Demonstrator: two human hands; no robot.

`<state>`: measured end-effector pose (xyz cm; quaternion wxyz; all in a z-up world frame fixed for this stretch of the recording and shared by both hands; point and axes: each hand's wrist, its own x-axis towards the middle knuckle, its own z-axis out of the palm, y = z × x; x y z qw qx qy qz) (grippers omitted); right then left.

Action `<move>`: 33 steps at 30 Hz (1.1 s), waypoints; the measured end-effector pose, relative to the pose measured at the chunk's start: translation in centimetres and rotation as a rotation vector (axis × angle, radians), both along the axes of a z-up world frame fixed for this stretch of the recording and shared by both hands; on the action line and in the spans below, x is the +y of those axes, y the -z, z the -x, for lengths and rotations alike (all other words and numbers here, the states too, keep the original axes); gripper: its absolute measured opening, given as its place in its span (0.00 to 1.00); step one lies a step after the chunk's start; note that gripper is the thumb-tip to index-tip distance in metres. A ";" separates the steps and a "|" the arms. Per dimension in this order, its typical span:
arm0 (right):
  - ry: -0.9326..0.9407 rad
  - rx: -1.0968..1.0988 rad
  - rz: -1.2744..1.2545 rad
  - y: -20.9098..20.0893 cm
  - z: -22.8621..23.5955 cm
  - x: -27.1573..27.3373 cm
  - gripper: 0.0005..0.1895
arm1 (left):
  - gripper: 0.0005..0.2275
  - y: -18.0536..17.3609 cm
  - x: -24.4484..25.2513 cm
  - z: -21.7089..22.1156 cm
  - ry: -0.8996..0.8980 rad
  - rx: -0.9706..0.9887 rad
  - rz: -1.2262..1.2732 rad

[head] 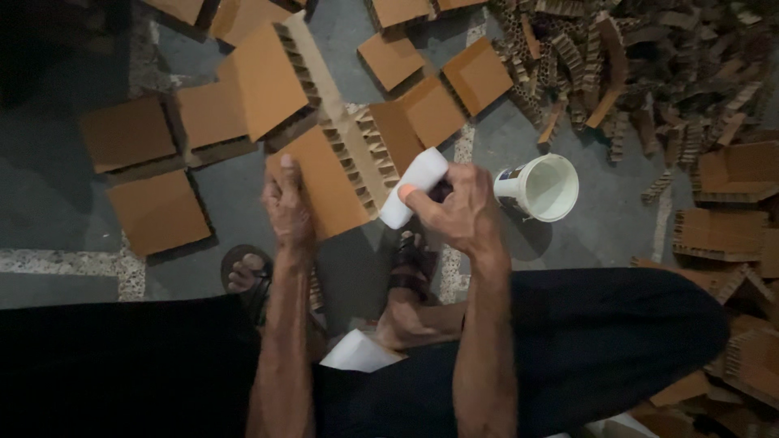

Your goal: The person sits on the floor and repeatedly applies glue from a white container onto small square cardboard pieces using a roller. The person handles the pieces one at a time, applies glue, and places them on the floor.

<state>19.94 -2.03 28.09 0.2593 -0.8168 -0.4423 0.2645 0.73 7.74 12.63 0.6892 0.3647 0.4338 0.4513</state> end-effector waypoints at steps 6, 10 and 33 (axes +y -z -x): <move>0.115 0.045 -0.011 -2.4 1.3 -0.1 0.16 | 0.19 0.5 0.3 0.2 -0.028 -0.031 -0.055; 0.110 -0.020 -0.039 -1.1 1.6 0.2 0.16 | 0.18 0.3 0.1 0.1 -0.020 0.056 -0.071; 0.166 0.126 0.117 2.2 -2.6 -2.7 0.16 | 0.19 -0.8 -2.4 -0.9 0.027 0.206 -0.114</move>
